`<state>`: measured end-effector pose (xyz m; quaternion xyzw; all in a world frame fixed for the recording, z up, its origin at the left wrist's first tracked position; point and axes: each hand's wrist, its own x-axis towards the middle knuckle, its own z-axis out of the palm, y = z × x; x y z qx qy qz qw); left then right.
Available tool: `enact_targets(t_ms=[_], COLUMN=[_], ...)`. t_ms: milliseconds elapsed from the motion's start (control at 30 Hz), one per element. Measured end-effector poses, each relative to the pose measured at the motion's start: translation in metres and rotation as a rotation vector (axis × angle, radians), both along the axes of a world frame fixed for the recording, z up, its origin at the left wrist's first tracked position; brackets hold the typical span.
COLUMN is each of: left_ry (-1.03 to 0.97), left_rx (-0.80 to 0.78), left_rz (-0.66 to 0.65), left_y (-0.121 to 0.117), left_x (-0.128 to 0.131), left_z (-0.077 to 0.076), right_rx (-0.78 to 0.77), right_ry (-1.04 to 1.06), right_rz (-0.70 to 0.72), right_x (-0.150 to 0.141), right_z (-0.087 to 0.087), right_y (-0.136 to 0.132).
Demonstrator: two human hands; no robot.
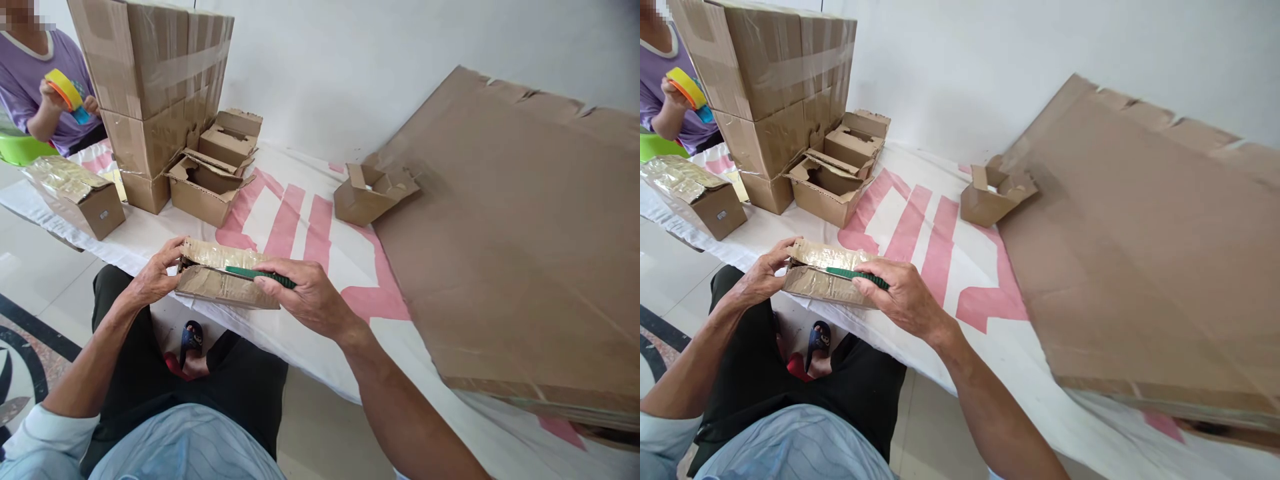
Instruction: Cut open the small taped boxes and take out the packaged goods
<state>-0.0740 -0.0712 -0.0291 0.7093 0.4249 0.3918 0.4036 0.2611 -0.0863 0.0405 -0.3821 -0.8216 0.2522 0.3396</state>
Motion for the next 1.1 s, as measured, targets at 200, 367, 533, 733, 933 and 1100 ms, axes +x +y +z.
enact_targets(t_ms=[200,367,533,733,933,1100], left_ry=[0.013,0.026,0.066,0.058,0.038,0.083], left_rx=[0.029,0.060,0.103,0.137,0.131,0.090], left_rz=[-0.011,-0.012,-0.002,-0.009,-0.001,0.045], left_y=[0.001,0.002,0.002,0.001,0.002,0.007], left_x=[-0.001,-0.002,-0.004,-0.002,0.000,0.000], left_z=[-0.006,-0.010,-0.012,-0.010,-0.009,-0.008], right_rx=[0.020,0.026,0.056,0.093,0.113,0.171], right_ry=[-0.133,-0.232,-0.392,-0.700,-0.958,-0.991], right_rz=[0.079,0.105,0.101,0.075,0.065,0.041], right_x=[-0.012,-0.017,-0.025,-0.048,-0.072,-0.052], right_z=[0.019,0.033,0.043,0.061,0.078,0.071], right_y=[0.019,0.023,0.028,0.030,0.030,0.038])
